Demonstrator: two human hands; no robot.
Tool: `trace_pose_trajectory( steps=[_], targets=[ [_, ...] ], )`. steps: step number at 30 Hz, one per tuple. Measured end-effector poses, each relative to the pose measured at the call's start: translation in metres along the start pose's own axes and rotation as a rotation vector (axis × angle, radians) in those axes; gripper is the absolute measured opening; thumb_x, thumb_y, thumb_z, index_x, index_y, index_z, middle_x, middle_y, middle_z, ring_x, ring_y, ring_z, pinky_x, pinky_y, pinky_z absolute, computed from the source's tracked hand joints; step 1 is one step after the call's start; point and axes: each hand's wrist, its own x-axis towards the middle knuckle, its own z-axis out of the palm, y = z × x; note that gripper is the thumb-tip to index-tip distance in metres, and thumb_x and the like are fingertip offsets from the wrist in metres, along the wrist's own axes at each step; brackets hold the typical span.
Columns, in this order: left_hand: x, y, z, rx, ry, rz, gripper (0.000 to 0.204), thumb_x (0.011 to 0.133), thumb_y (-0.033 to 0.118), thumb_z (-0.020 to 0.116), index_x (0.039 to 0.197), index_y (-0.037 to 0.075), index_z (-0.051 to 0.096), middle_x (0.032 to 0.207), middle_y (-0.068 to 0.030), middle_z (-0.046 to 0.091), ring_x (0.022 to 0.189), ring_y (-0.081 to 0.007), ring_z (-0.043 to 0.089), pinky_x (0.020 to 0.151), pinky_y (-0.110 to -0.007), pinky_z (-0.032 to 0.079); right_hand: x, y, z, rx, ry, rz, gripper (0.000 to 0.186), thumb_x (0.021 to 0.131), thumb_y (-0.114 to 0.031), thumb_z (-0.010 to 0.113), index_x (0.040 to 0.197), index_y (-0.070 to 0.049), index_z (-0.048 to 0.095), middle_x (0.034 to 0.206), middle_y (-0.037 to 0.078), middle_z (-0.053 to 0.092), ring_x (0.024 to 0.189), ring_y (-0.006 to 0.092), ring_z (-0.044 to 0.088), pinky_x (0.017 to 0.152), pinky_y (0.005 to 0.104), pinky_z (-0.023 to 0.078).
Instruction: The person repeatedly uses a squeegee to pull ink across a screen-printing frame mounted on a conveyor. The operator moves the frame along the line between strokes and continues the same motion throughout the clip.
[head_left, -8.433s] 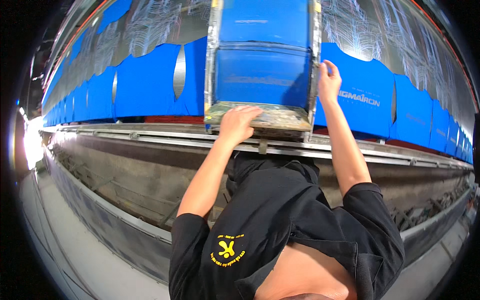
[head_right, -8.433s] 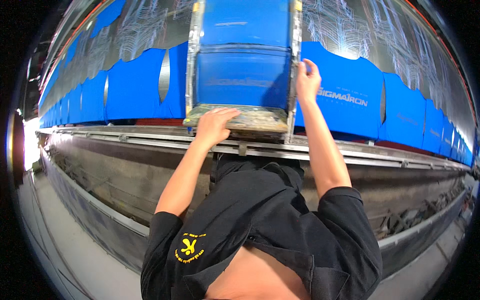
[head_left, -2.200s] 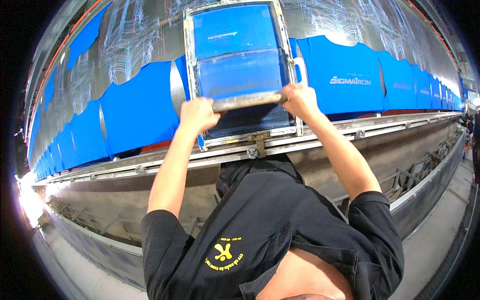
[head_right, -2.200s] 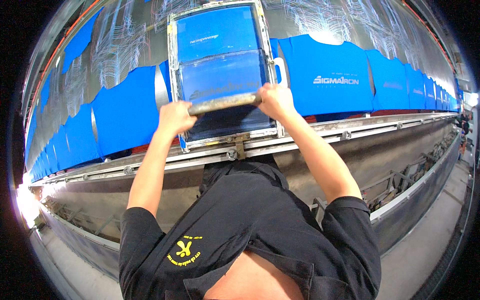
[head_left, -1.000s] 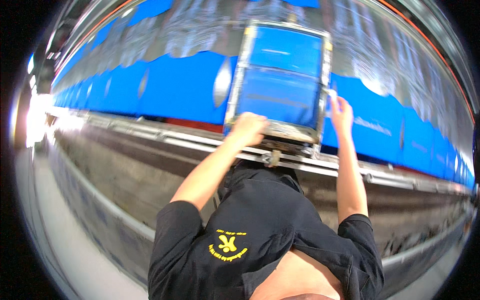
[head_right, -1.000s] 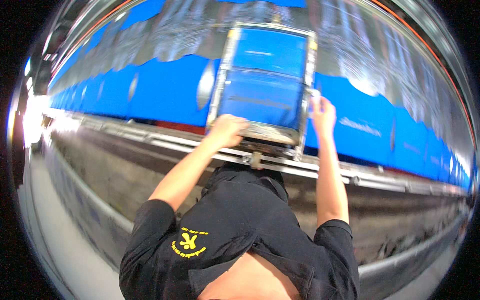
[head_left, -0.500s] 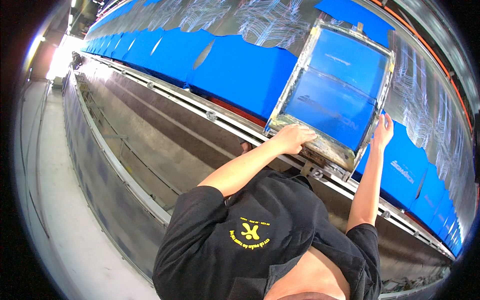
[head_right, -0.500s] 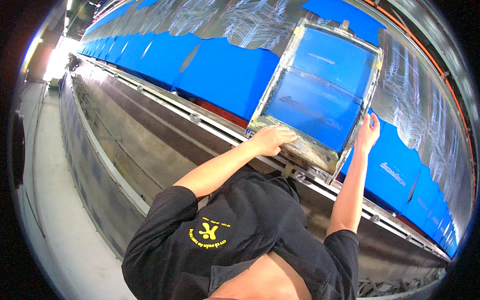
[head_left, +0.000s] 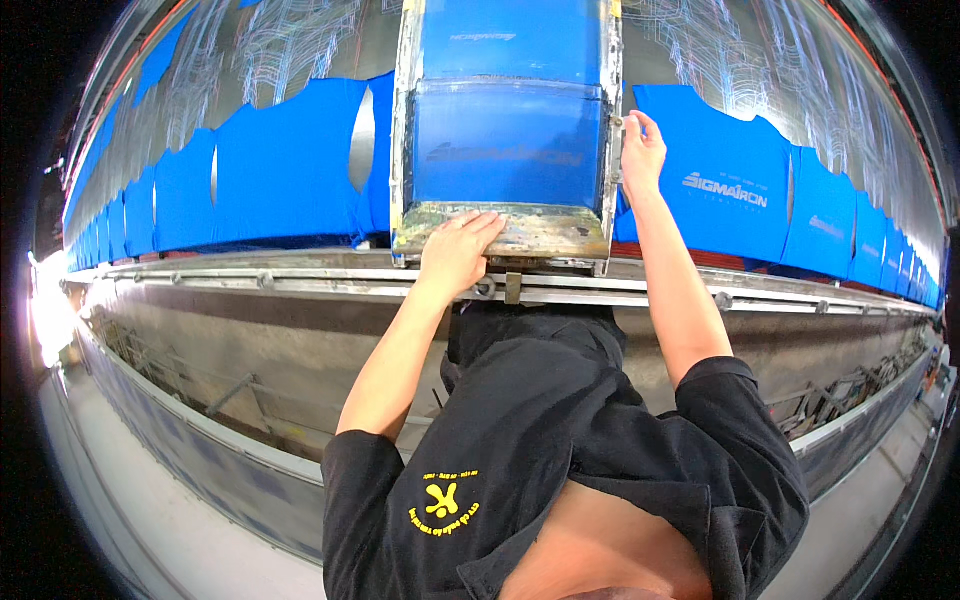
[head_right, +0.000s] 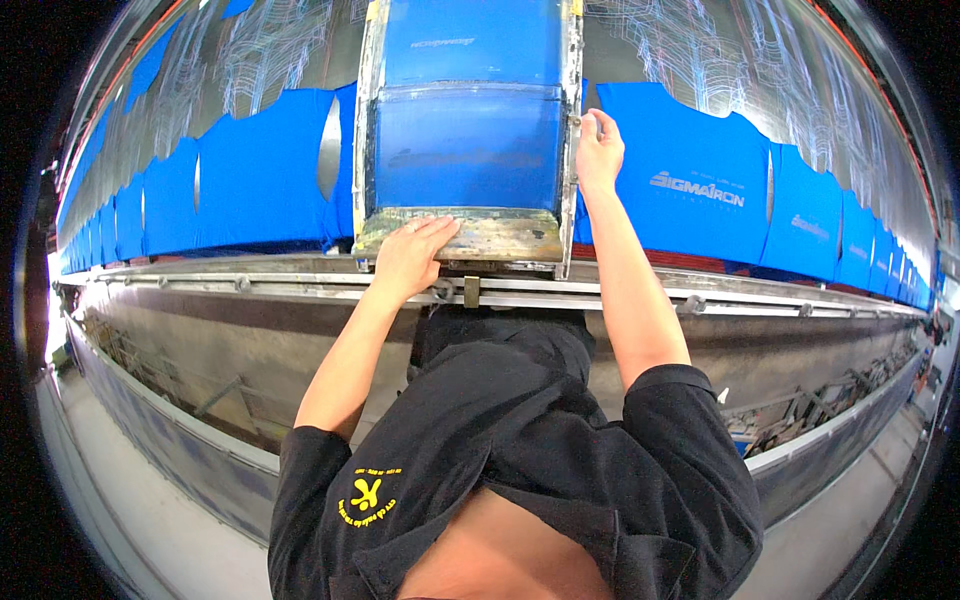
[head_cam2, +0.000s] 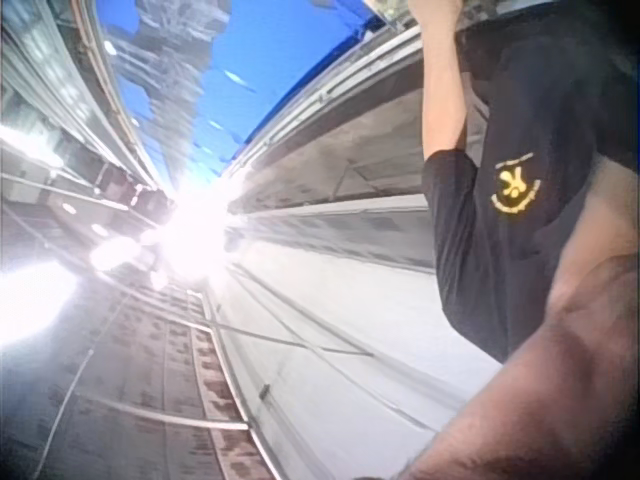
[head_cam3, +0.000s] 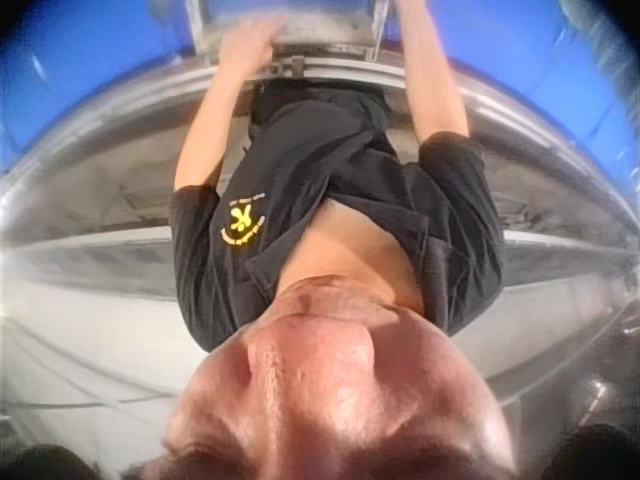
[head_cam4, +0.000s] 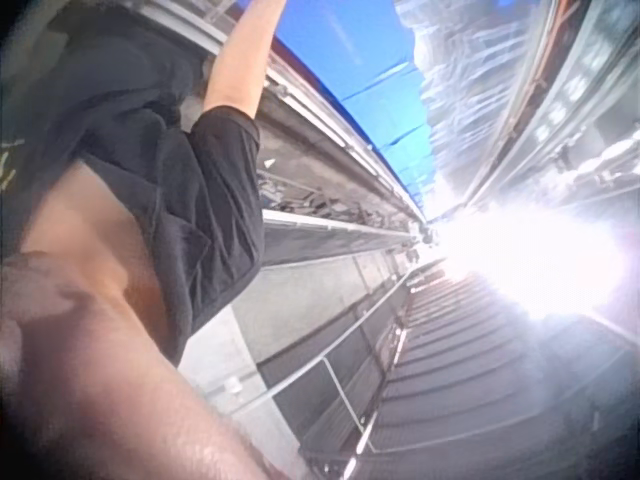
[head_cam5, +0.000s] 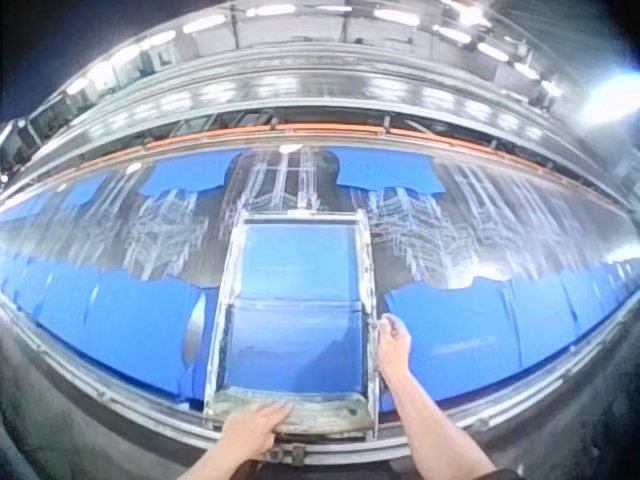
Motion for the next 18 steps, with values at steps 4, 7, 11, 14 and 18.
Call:
trace_pose_trajectory(
  steps=[4,7,11,14,18],
  targets=[
    [0.016,-0.028,-0.035,-0.071,-0.166,-0.017,0.064,0.077,0.0,0.064,0.139,0.015,0.069,0.143,-0.0059,0.07,0.13,-0.0272,0.067,0.108,-0.043,0.056,-0.002,0.009,0.02,-0.057,0.035,0.016,0.039,0.109,-0.035,0.064,0.132,-0.004,0.072,0.099,0.004,0.074,0.087,0.01,0.062,0.077,0.0297,0.051],
    [0.033,-0.058,-0.045,-0.027,-0.015,0.065,0.061,0.078,0.0,0.064,0.137,0.014,0.07,0.14,-0.0073,0.072,0.128,-0.0292,0.068,0.104,-0.045,0.058,-0.013,0.003,0.025,-0.05,-0.02,0.074,0.044,0.112,-0.04,0.058,0.131,-0.003,0.072,0.091,0.001,0.068,0.084,0.0099,0.057,0.077,0.0307,0.049],
    [0.088,-0.075,-0.068,-0.025,0.049,0.089,0.056,0.079,0.002,0.065,0.133,0.014,0.073,0.136,-0.0095,0.074,0.12,-0.0337,0.071,0.101,-0.048,0.058,-0.02,-0.019,0.026,-0.007,-0.01,0.172,0.046,0.113,-0.043,0.055,0.127,-0.004,0.074,0.086,-0.002,0.061,0.077,0.0087,0.05,0.072,0.0295,0.045],
    [0.127,-0.087,-0.077,0.022,0.077,0.105,0.055,0.08,0.003,0.065,0.133,0.014,0.073,0.136,-0.0091,0.074,0.118,-0.0345,0.071,0.1,-0.048,0.059,-0.021,-0.026,0.032,0.019,-0.014,0.168,0.045,0.112,-0.044,0.056,0.125,-0.005,0.074,0.086,-0.003,0.061,0.075,0.0081,0.047,0.07,0.0281,0.042],
    [0.15,-0.106,-0.033,0.05,0.155,0.109,0.06,0.079,0.001,0.068,0.139,0.012,0.069,0.143,-0.009,0.07,0.131,-0.032,0.064,0.107,-0.046,0.055,-0.022,-0.027,0.033,0.043,-0.006,0.163,0.044,0.112,-0.047,0.057,0.123,-0.009,0.074,0.082,-0.005,0.056,0.071,0.0057,0.044,0.064,0.0255,0.037]
  ],
)
